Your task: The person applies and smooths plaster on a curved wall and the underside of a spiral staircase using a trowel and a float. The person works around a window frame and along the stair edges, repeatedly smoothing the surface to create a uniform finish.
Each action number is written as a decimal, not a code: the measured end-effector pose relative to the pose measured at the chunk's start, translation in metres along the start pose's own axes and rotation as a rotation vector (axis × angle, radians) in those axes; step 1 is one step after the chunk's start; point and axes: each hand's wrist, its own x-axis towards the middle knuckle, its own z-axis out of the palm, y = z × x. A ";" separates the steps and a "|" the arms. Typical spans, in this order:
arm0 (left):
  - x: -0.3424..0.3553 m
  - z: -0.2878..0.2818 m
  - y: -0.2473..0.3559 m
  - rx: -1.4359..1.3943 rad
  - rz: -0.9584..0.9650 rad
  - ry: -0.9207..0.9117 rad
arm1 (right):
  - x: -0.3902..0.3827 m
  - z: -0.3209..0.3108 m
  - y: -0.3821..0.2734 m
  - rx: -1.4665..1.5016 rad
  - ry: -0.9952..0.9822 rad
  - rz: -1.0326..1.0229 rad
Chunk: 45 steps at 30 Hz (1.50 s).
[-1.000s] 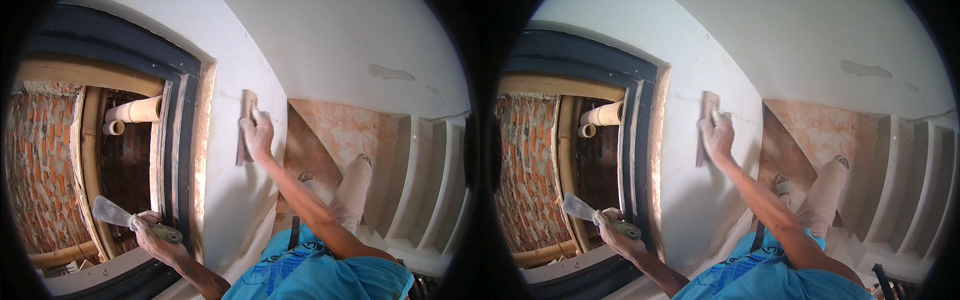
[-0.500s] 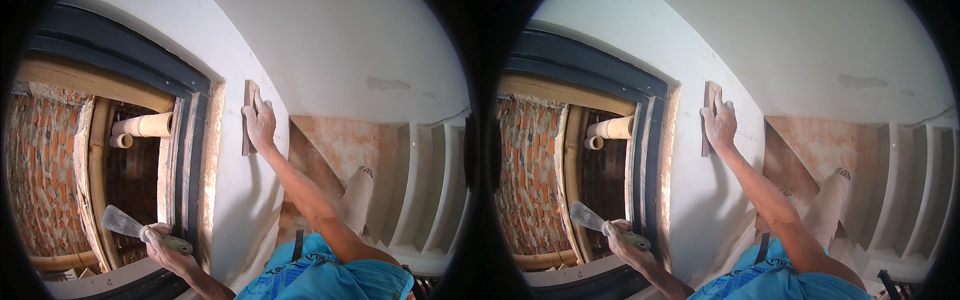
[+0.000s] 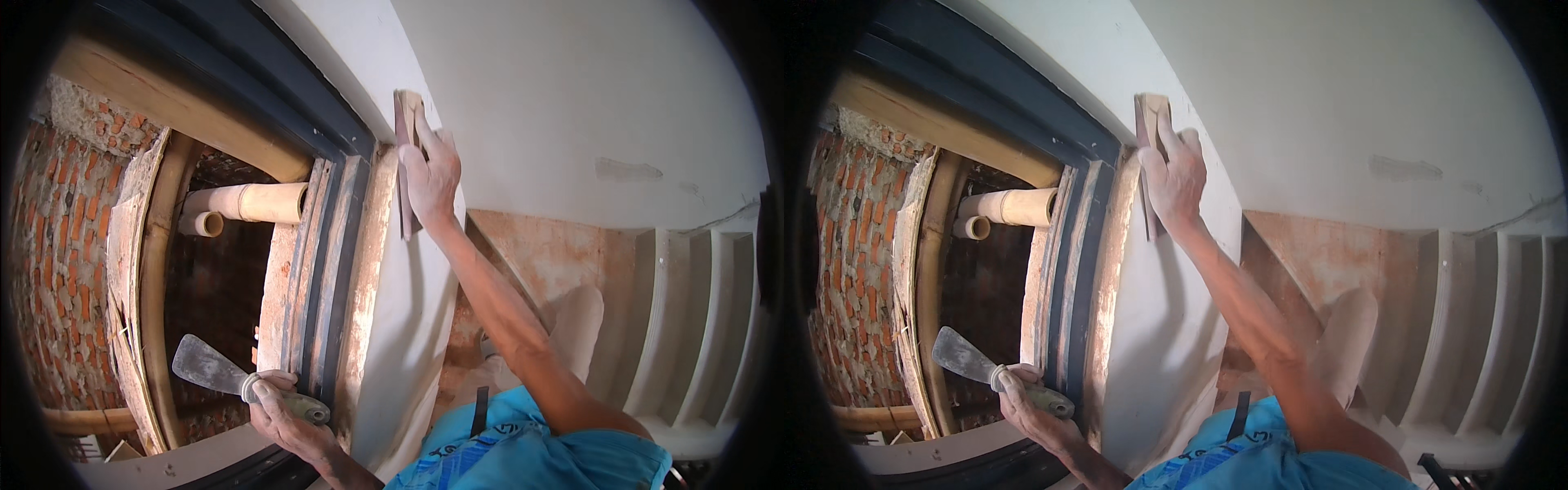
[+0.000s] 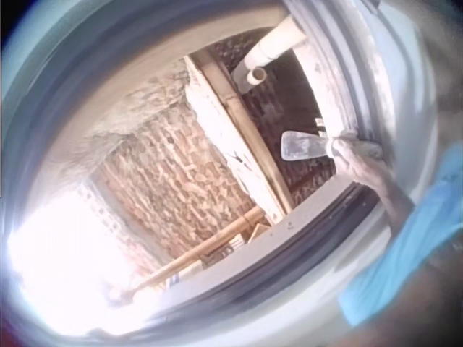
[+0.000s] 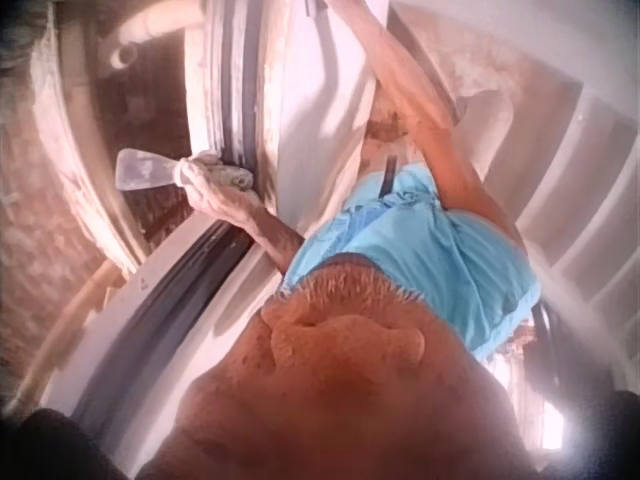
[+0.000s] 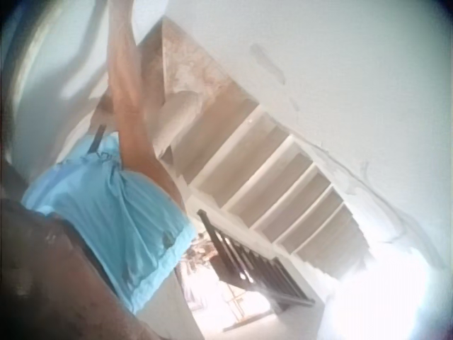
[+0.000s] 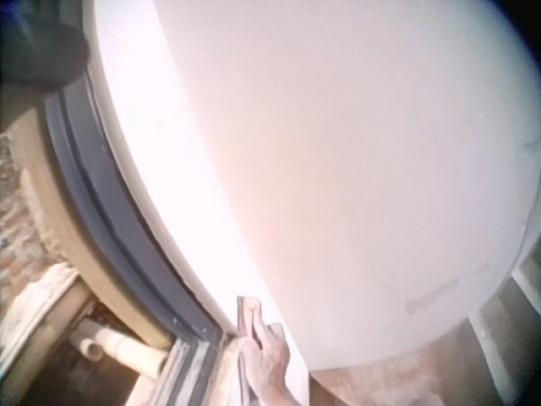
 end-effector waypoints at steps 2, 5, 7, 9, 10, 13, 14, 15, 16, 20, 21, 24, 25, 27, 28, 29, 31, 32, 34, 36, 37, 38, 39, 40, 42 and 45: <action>0.000 -0.001 0.000 -0.004 -0.016 0.009 | -0.001 0.005 0.005 0.006 -0.002 0.000; -0.003 0.006 0.004 0.003 -0.040 0.022 | -0.039 -0.004 0.093 -0.081 -0.048 0.215; -0.004 0.012 0.010 0.063 -0.032 0.022 | -0.053 -0.015 0.138 -0.175 -0.142 0.457; -0.004 0.001 0.009 0.140 -0.011 0.012 | -0.044 -0.009 0.121 -0.220 -0.125 0.309; -0.002 -0.002 0.003 0.116 0.025 0.025 | -0.033 -0.003 0.105 -0.166 -0.107 0.264; -0.003 0.003 0.017 0.133 -0.040 0.018 | 0.023 0.000 0.040 -0.021 -0.040 0.054; -0.002 0.008 0.015 0.115 -0.033 0.022 | 0.051 -0.002 0.018 0.002 -0.035 -0.053; -0.002 0.000 0.020 0.144 -0.038 0.026 | 0.070 0.008 -0.009 0.048 -0.025 -0.198; -0.002 -0.003 0.025 0.140 -0.044 0.004 | 0.096 0.006 -0.035 0.062 0.009 -0.360; 0.000 0.002 0.027 0.109 -0.080 -0.006 | 0.151 0.009 -0.070 -0.011 0.103 -0.745; -0.002 -0.002 0.028 0.114 -0.075 0.009 | 0.148 0.011 -0.065 -0.019 0.094 -0.688; -0.003 -0.017 -0.003 0.130 -0.169 -0.062 | 0.116 0.008 -0.002 -0.097 0.047 -0.566; -0.003 -0.012 -0.004 0.106 -0.168 -0.072 | 0.111 -0.002 0.015 -0.149 0.028 -0.545; -0.003 -0.012 -0.004 0.088 -0.164 -0.066 | 0.102 -0.006 0.011 -0.130 -0.029 -0.495; -0.004 -0.014 -0.002 0.077 -0.158 -0.061 | 0.106 -0.005 0.005 -0.120 -0.055 -0.471; -0.003 -0.012 -0.003 0.054 -0.147 -0.063 | 0.122 -0.005 -0.009 -0.105 -0.030 -0.543; -0.004 -0.014 -0.001 0.039 -0.121 -0.046 | 0.149 0.003 -0.065 -0.044 0.007 -0.667; -0.004 -0.015 0.000 0.032 -0.112 -0.039 | 0.165 0.002 -0.100 -0.030 0.017 -0.722; -0.004 -0.018 0.001 0.037 -0.101 -0.017 | 0.190 0.013 -0.148 0.021 0.037 -0.788; -0.004 -0.019 0.002 0.035 -0.098 -0.014 | 0.193 0.015 -0.164 0.009 0.040 -0.778; -0.003 -0.016 0.000 0.020 -0.096 -0.025 | 0.189 0.012 -0.153 -0.033 0.060 -0.787; -0.002 -0.014 -0.014 -0.052 -0.054 0.023 | 0.185 0.011 -0.141 -0.056 0.082 -0.795; 0.000 -0.007 -0.031 -0.031 -0.003 0.053 | 0.179 0.009 -0.114 -0.084 0.087 -0.801; 0.000 -0.001 -0.049 -0.005 0.041 0.081 | 0.171 0.006 -0.087 -0.116 0.087 -0.800; -0.002 0.005 -0.056 0.008 0.016 0.087 | 0.162 -0.005 -0.073 -0.107 0.022 -0.768; 0.003 0.006 -0.029 -0.045 0.199 0.156 | 0.175 -0.004 -0.110 -0.076 -0.003 -0.787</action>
